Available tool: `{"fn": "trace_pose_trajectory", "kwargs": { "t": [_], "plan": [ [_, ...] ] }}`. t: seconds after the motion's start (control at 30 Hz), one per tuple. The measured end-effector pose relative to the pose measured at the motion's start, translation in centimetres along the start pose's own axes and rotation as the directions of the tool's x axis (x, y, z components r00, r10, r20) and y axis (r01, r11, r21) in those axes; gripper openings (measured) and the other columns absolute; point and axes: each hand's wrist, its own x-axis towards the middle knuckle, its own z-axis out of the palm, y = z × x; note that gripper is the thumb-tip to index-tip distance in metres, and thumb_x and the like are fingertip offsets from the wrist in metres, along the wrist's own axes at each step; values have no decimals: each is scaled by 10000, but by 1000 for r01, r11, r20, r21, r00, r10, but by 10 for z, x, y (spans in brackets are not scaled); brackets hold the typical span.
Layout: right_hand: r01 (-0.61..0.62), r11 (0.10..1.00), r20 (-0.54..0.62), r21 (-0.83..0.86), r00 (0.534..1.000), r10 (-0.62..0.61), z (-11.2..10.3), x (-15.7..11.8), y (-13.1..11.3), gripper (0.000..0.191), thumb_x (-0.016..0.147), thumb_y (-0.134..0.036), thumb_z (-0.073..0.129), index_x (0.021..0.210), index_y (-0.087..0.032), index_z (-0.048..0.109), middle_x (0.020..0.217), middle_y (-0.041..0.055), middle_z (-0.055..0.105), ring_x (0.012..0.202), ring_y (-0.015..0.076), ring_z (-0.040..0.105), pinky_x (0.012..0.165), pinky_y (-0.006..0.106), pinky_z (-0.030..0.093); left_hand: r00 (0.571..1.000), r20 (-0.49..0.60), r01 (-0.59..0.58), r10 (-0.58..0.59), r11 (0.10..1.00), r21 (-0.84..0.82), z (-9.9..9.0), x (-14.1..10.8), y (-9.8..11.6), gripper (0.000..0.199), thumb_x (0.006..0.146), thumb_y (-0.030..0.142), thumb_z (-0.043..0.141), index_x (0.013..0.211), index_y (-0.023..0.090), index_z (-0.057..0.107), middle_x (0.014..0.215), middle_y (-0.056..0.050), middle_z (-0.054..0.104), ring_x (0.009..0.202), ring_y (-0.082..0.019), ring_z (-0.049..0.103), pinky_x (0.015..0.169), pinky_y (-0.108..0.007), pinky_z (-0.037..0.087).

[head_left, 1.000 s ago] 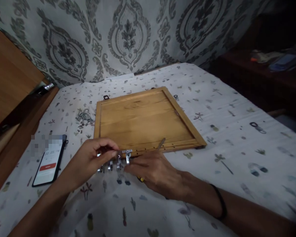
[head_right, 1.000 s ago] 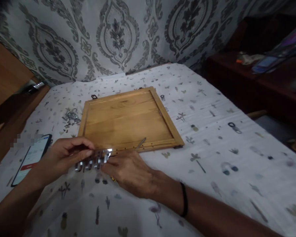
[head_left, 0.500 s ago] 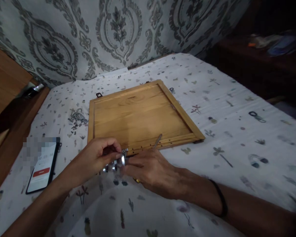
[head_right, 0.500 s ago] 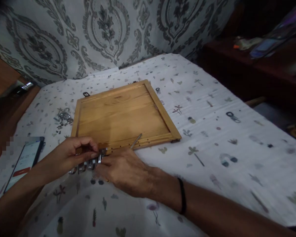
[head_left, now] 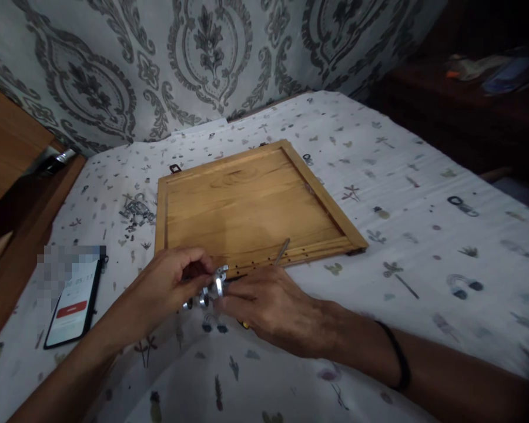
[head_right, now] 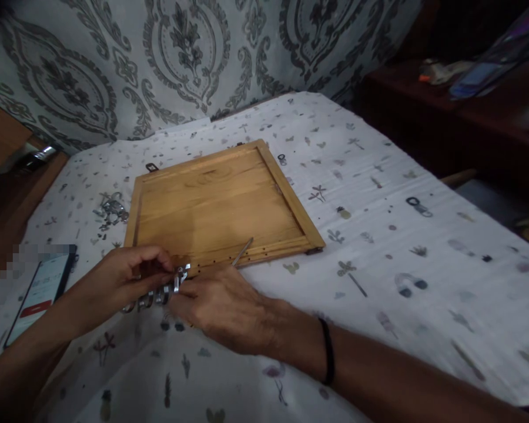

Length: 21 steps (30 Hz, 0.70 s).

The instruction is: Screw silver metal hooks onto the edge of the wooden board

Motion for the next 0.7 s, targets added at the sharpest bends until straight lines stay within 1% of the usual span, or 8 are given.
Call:
{"fn": "trace_pose_trajectory", "kwargs": {
  "t": [0.17,0.23,0.33,0.43,0.57,0.7],
  "plan": [
    [-12,1000,61,21,998,10,-1,0,0,261,935,-22,444,840,-157,646,754,6,691,643,135,579,538,286,364,999,39,26,-23,995,-92,4,0,-6,143,834,332,615,797,195,635,741,0,664,680,-138,597,589,-221,431],
    [-10,1000,61,23,998,9,-2,0,0,246,947,-43,457,852,-157,653,764,6,696,650,134,586,540,286,368,999,47,29,-23,992,-126,5,2,-8,136,818,321,631,783,190,621,721,4,650,662,-129,582,578,-215,426],
    [-11,1000,24,13,1000,11,-2,0,0,265,956,-51,453,804,-160,640,730,-7,683,622,123,562,527,281,338,999,40,37,-31,985,-168,6,5,-8,145,793,319,644,756,188,593,675,17,612,619,-116,551,543,-203,410],
    [-19,1000,13,6,1000,19,-2,0,0,283,952,-39,439,785,-163,631,697,-15,660,595,120,525,514,287,325,999,24,38,-35,985,-169,6,8,-5,160,779,325,641,730,187,576,668,14,599,602,-112,532,525,-199,408],
    [-19,1000,50,14,999,18,-1,0,0,272,949,-46,438,821,-168,645,740,-16,679,643,128,566,536,294,368,999,21,35,-32,988,-151,7,10,-4,181,771,353,632,719,189,578,668,4,607,604,-118,534,532,-206,423],
    [-9,1000,56,4,998,9,-1,-1,1,264,952,-49,455,794,-166,630,720,-17,669,630,127,565,533,296,358,998,34,51,-47,988,-149,7,10,-4,188,762,369,635,720,190,594,677,1,621,604,-119,538,532,-204,427]
  ]
}}
